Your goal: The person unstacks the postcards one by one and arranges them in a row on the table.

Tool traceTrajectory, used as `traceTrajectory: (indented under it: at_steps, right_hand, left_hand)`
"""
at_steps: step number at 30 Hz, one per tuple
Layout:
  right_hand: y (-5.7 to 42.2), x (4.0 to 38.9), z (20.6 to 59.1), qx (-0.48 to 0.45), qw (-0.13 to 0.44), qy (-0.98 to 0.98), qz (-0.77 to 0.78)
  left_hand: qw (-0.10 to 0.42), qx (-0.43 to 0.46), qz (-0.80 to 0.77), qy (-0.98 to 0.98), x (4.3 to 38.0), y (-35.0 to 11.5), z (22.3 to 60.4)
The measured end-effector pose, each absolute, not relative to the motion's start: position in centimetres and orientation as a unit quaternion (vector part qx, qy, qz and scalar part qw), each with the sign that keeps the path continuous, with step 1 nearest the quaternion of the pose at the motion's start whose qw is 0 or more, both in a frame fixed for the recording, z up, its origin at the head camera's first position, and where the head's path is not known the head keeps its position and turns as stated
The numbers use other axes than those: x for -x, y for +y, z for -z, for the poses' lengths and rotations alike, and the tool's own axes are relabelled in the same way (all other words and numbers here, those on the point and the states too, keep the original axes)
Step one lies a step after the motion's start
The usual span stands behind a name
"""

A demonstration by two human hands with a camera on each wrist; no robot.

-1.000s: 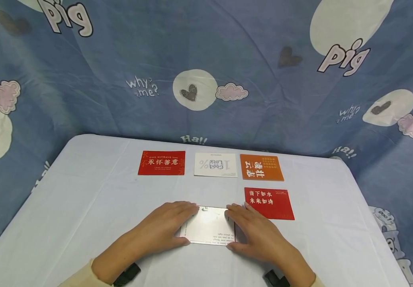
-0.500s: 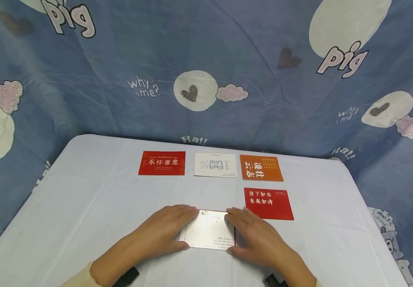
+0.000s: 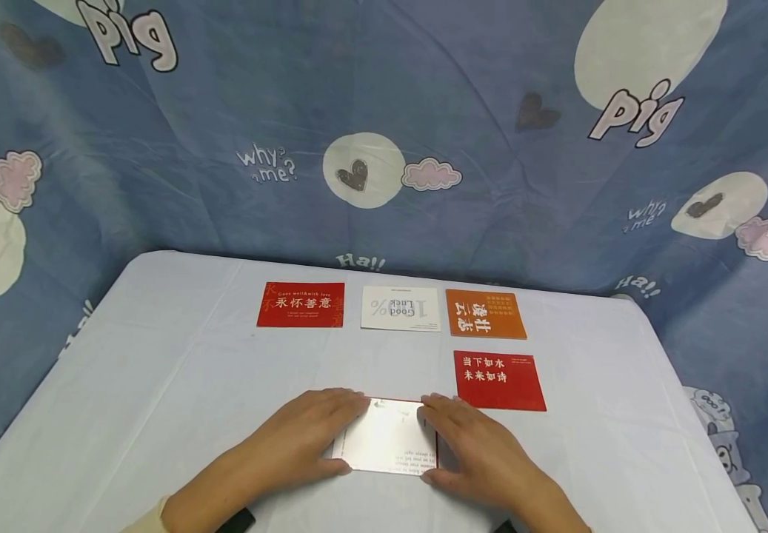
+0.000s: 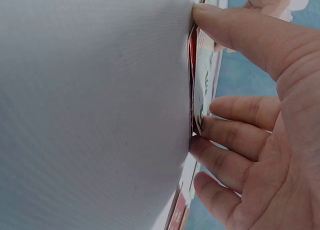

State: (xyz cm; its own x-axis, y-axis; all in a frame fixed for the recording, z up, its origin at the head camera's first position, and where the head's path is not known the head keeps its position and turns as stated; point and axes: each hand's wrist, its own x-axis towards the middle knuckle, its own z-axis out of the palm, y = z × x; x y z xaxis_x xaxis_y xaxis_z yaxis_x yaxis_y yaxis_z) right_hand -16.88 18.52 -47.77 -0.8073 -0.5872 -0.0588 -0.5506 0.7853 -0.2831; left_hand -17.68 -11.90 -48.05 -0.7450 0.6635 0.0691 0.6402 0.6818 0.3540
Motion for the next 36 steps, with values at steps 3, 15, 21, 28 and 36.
traceTrajectory:
  at_steps: [3, 15, 21, 28, 36]
  right_hand:
    - [18.5, 16.8, 47.8, 0.303, 0.069, 0.942, 0.126]
    - [18.7, 16.9, 47.6, 0.297, 0.079, 0.943, 0.127]
    - [18.8, 17.1, 47.0, 0.295, 0.07, 0.944, 0.131]
    - [18.9, 17.6, 46.4, 0.306, 0.049, 0.942, 0.131]
    - [18.9, 18.6, 45.7, 0.323, 0.025, 0.939, 0.12]
  left_hand:
    - [0.019, -0.362, -0.178, 0.915, 17.6, -11.9, 48.2]
    - [0.037, -0.359, -0.188, 0.914, 17.8, -11.9, 47.8]
    - [0.021, -0.371, -0.189, 0.909, 18.4, -12.0, 47.1]
    - [0.014, -0.372, -0.187, 0.909, 19.0, -12.1, 46.5]
    - [0.019, -0.368, -0.173, 0.914, 19.8, -12.0, 46.1]
